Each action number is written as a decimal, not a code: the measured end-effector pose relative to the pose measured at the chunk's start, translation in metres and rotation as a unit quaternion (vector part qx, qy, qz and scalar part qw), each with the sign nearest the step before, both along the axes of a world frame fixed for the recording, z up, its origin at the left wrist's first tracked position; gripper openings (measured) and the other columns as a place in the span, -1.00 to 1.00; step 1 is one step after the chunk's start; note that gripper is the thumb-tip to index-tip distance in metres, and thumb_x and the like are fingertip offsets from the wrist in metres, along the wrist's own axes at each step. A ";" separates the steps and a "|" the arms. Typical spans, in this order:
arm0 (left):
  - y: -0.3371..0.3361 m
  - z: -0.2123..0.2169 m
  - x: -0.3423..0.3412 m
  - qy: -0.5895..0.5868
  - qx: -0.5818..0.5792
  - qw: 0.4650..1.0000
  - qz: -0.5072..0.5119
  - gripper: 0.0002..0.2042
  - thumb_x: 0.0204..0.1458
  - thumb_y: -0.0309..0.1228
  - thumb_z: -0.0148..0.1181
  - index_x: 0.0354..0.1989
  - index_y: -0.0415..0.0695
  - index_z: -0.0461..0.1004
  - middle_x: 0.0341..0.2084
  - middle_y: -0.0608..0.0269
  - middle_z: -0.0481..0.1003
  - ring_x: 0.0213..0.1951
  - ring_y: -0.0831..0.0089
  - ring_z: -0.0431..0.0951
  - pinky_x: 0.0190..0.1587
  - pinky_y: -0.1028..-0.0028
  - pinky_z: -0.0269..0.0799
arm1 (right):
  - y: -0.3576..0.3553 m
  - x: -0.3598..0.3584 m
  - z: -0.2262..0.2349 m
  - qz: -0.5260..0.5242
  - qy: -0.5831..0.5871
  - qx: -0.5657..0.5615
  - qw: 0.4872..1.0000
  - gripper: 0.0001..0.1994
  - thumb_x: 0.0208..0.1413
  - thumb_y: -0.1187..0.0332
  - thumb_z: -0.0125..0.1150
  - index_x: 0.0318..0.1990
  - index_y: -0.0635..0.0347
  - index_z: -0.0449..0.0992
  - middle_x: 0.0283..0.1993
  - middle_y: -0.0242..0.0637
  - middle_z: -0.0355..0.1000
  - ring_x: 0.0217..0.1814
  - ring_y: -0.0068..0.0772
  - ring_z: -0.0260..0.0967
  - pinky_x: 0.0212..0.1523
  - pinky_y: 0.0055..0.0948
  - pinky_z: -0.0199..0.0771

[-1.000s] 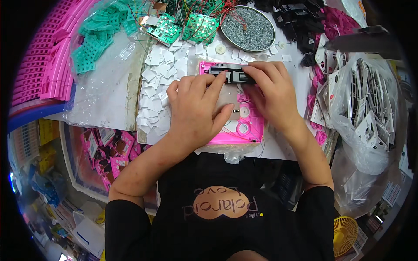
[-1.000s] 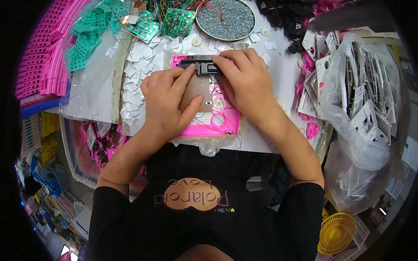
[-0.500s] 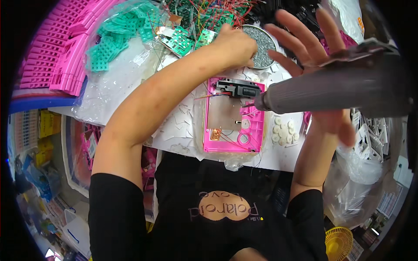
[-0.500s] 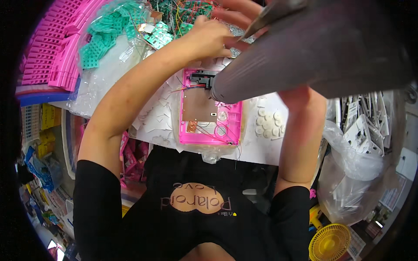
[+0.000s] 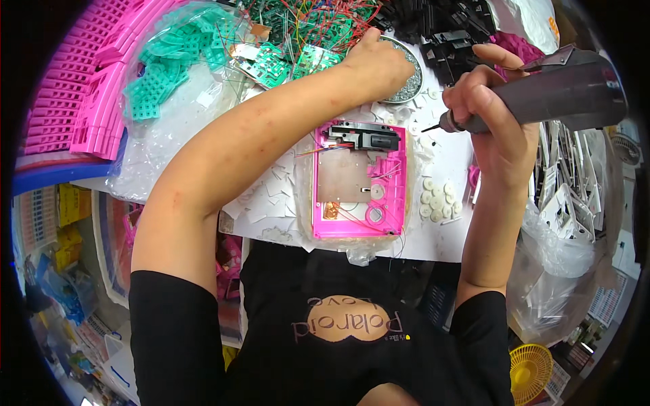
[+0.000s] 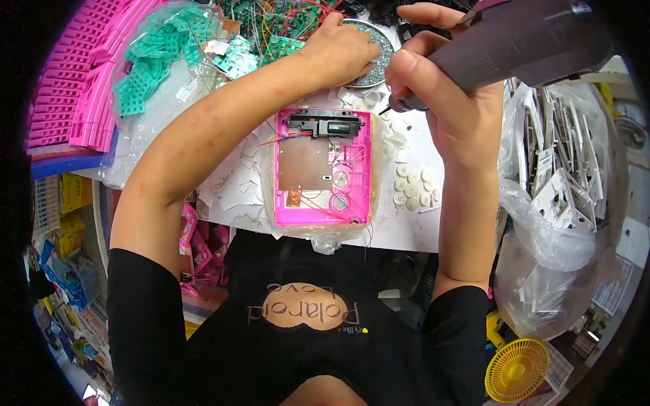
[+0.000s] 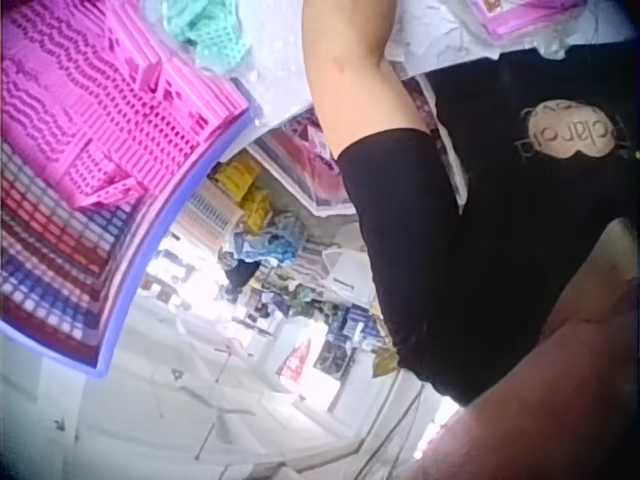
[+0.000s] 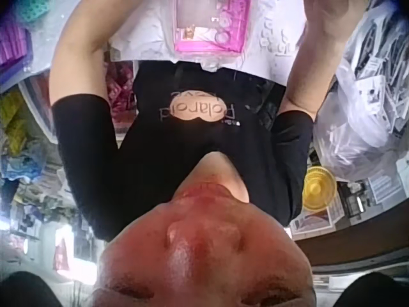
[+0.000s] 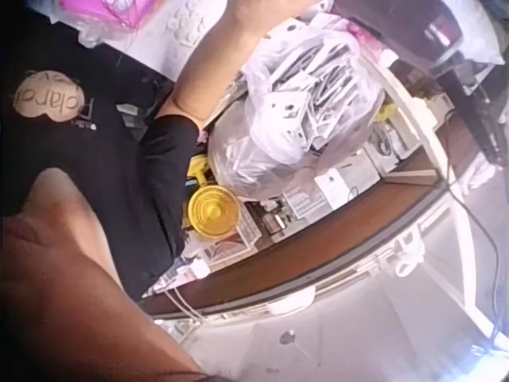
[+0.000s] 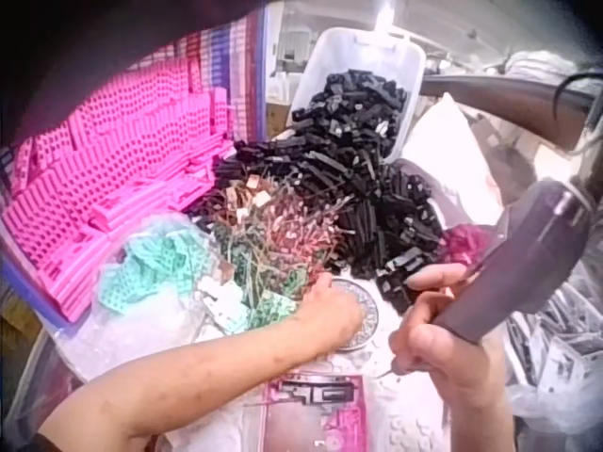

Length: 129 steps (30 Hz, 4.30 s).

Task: Assemble internal electronic components and outer casing of a toy calculator using an electric screwdriver.

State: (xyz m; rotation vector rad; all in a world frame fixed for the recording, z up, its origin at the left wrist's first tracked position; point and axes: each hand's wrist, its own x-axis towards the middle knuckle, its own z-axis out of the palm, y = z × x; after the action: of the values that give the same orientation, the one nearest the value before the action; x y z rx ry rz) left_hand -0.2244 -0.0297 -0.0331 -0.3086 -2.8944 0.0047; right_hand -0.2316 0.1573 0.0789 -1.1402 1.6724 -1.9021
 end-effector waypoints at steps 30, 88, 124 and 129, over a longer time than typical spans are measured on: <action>0.042 0.032 0.157 0.000 0.449 0.891 -0.067 -0.90 -0.02 -0.44 0.33 -0.31 -0.08 0.58 -0.47 0.30 0.52 -0.36 0.33 0.54 -0.17 0.31 0.26 | 0.011 0.056 -0.009 0.102 -0.033 -0.155 0.982 -0.57 0.28 0.30 0.17 0.24 0.07 0.22 -0.58 -0.50 0.23 -0.61 -0.55 0.17 -0.57 -0.49 0.26; -0.151 -0.174 0.666 -0.520 -0.012 0.651 0.553 -0.46 -0.12 -0.28 0.43 0.10 -0.11 0.51 -0.10 -0.09 0.60 0.00 0.09 0.62 0.08 0.11 0.49 | 0.090 -0.296 -0.045 -0.045 0.535 0.568 0.623 -0.69 -0.03 0.45 0.26 -0.07 0.20 0.62 -0.17 -0.05 0.59 -0.15 -0.06 0.57 -0.11 -0.15 0.51; 0.028 0.010 -0.127 0.014 0.060 0.993 -0.105 -0.44 -0.09 -0.37 0.31 0.18 0.26 0.43 0.31 0.14 0.22 0.29 0.10 0.28 0.30 -0.42 0.04 | 0.036 -0.322 -0.007 -0.011 0.091 0.629 0.772 -0.63 0.05 0.15 0.38 -0.10 0.27 0.64 -0.19 -0.42 0.58 -0.16 -0.50 0.44 -0.03 -0.40 0.45; 0.023 0.012 -0.116 0.023 0.062 0.993 -0.098 -0.50 -0.09 -0.23 0.38 0.11 0.08 0.49 0.30 0.05 0.24 0.37 0.06 0.17 0.35 -0.27 0.05 | 0.059 -0.305 -0.008 0.097 0.181 0.640 0.741 -0.56 0.00 0.35 0.34 0.08 0.30 0.55 0.08 -0.21 0.50 0.09 -0.31 0.41 0.16 -0.32 0.40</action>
State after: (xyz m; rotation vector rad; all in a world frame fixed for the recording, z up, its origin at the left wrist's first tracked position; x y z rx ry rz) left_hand -0.3405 -0.0067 -0.0213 -0.5611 -2.7905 -0.1972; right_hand -0.5366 0.2164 0.0707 -0.9396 2.2345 -0.0756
